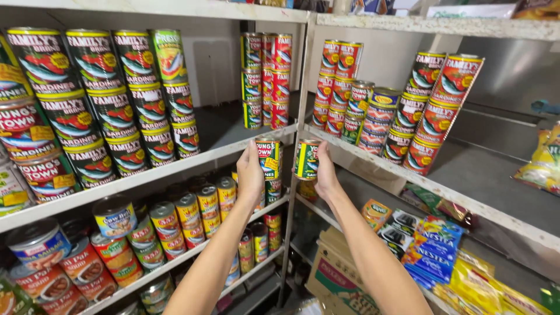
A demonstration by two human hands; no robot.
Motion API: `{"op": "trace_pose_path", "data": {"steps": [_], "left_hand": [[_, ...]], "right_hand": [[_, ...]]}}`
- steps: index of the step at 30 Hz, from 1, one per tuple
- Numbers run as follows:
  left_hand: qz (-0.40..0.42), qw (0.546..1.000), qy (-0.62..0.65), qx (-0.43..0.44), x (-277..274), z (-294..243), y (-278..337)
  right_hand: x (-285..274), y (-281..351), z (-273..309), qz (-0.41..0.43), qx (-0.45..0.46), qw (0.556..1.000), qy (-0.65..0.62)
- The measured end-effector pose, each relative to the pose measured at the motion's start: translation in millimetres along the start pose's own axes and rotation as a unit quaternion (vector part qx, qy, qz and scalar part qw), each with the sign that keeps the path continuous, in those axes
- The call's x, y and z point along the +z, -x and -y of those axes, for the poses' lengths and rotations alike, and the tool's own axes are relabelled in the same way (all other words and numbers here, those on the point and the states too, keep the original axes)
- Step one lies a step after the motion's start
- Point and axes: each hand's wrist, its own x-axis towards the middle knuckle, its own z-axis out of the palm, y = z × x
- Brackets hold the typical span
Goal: Organizing and stocking canned goods on grocery store shelves.
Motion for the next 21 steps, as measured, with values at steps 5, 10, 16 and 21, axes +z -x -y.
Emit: {"op": "trace_pose_path", "data": {"steps": [5, 10, 16, 21], "left_hand": [[-0.025, 0.995, -0.093, 0.011, 20.8, -1.9, 46.2], [-0.043, 0.985, -0.167, 0.031, 27.2, -7.3, 78.3], [-0.051, 0.992, -0.112, 0.008, 15.3, -1.7, 122.6], [-0.058, 0.996, -0.049, -0.044, -0.4, 16.8, 154.1]], "right_hand": [[0.0, 26.5, -3.8, -0.014, 0.034, 0.999, -0.018], [3.3, 58.4, 14.8, -0.049, 0.03, 0.998, 0.026], [-15.5, 99.6, 10.4, -0.002, 0.106, 0.993, 0.052], [-6.3, 151.6, 23.6, 0.006, 0.167, 0.986, -0.011]]}}
